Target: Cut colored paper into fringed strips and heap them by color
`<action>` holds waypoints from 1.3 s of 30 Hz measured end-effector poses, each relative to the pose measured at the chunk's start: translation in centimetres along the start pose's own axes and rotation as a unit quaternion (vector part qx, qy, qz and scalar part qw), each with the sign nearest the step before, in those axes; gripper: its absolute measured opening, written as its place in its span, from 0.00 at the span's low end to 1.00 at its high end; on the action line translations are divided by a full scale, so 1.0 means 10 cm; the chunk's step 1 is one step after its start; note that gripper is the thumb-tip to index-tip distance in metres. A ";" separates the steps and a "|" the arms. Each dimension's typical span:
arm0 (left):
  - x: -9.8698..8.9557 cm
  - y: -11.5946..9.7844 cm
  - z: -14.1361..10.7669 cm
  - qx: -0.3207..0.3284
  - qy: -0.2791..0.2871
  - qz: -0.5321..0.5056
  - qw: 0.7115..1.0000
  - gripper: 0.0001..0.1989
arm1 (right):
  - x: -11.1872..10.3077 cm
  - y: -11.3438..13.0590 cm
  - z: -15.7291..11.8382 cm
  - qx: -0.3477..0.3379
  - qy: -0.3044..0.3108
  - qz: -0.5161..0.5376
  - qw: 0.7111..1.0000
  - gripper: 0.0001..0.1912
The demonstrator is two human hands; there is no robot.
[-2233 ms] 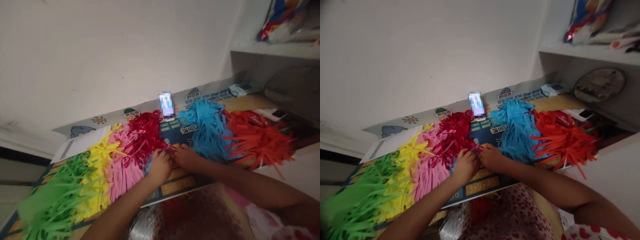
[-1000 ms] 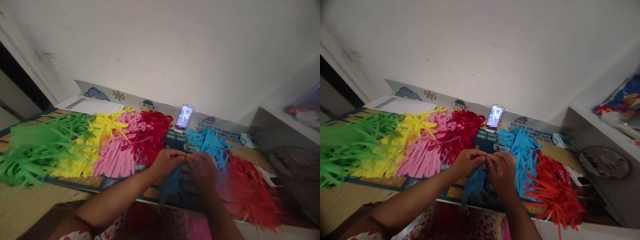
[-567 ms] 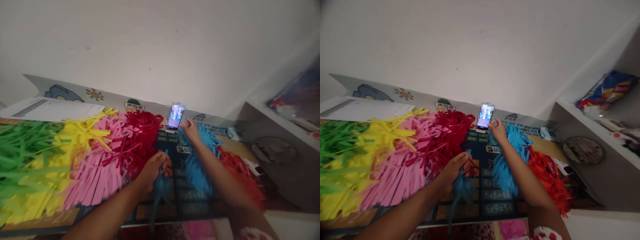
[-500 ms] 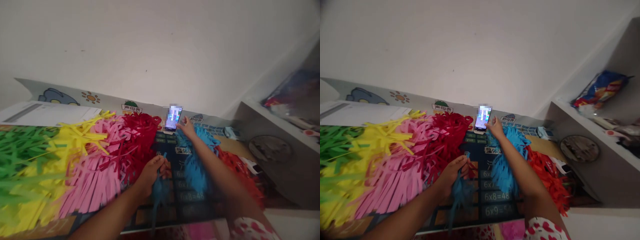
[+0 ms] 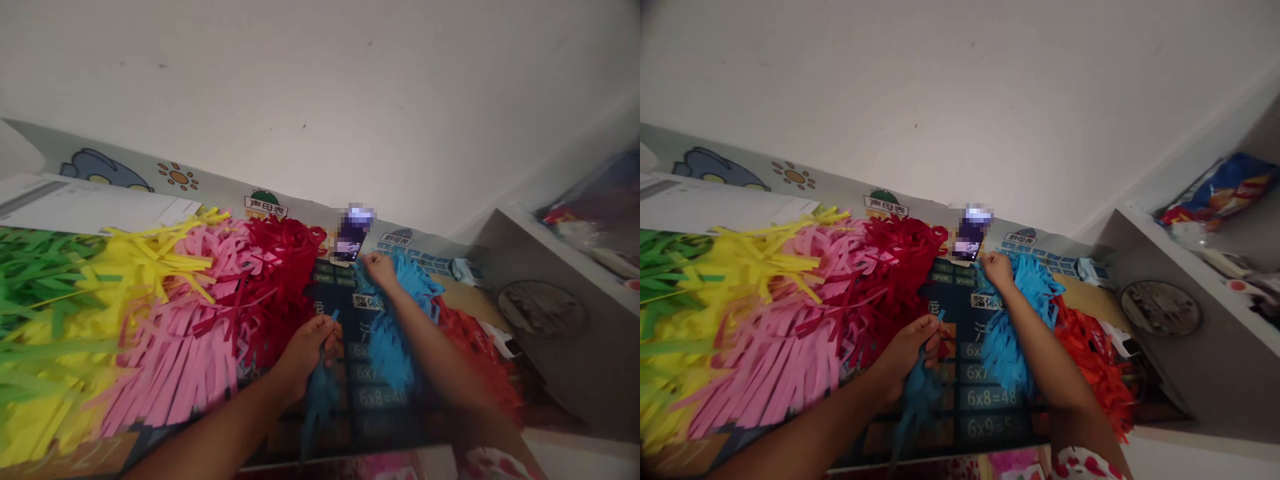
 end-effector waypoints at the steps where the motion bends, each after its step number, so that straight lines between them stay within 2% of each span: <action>1: 0.00 0.01 0.01 -0.002 0.000 -0.003 1.000 0.16 | 0.06 -0.01 -0.07 -0.007 0.028 -0.022 0.999 0.10; 3: -0.01 0.03 0.02 -0.004 0.003 -0.001 1.000 0.16 | 0.19 -0.01 -0.18 -0.020 0.073 -0.059 0.995 0.05; 7: -0.01 0.01 0.04 0.005 0.016 0.014 1.000 0.17 | 0.33 0.08 -0.22 -0.021 0.113 -0.105 0.988 0.08; 10: -0.03 -0.03 0.07 0.021 0.023 0.023 0.999 0.18 | 0.28 0.21 -0.21 -0.017 0.116 -0.101 0.988 0.12; 12: -0.06 -0.05 0.10 0.037 0.019 0.030 0.999 0.20 | 0.18 0.33 -0.30 -0.026 0.103 -0.074 0.992 0.09; 15: -0.10 -0.08 0.12 0.066 0.002 0.081 0.995 0.20 | 0.03 0.49 -0.66 -0.054 0.095 0.001 0.994 0.04; 17: -0.11 -0.15 0.11 0.110 -0.020 0.141 0.984 0.19 | -0.04 0.56 -1.01 -0.069 0.105 0.055 0.991 0.08; 19: -0.09 -0.27 0.05 0.186 -0.041 0.227 0.955 0.16 | -0.10 0.62 -1.38 -0.081 0.104 0.124 0.984 0.10; 22: 0.02 -0.42 -0.06 0.280 -0.037 0.387 0.878 0.11 | -0.18 0.68 -1.78 -0.096 0.072 0.282 0.952 0.10; 25: 0.07 -0.49 -0.11 0.319 -0.033 0.496 0.807 0.11 | -0.15 0.68 -1.95 -0.063 0.055 0.386 0.919 0.10; 28: 0.08 -0.51 -0.11 0.331 -0.037 0.546 0.769 0.10 | -0.11 0.71 -1.99 -0.062 0.041 0.389 0.918 0.10; 30: 0.08 -0.48 -0.10 0.315 -0.033 0.549 0.774 0.09 | -0.08 0.72 -2.00 -0.062 0.040 0.395 0.916 0.09; 35: 0.08 -0.44 -0.11 0.283 -0.040 0.513 0.810 0.06 | 0.03 0.60 -2.04 0.018 0.041 0.475 0.879 0.16; 37: 0.10 -0.43 -0.11 0.281 -0.030 0.517 0.808 0.06 | 0.05 0.57 -2.05 0.020 0.042 0.481 0.875 0.18; 39: 0.11 -0.44 -0.11 0.288 -0.026 0.533 0.795 0.06 | 0.05 0.56 -2.06 0.006 0.043 0.461 0.886 0.18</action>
Point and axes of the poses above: each hand's wrist, its own z-axis towards the middle knuckle, its own x-axis out of the palm, y = z × x, the point moved 7 cm from there along z, towards the middle knuckle
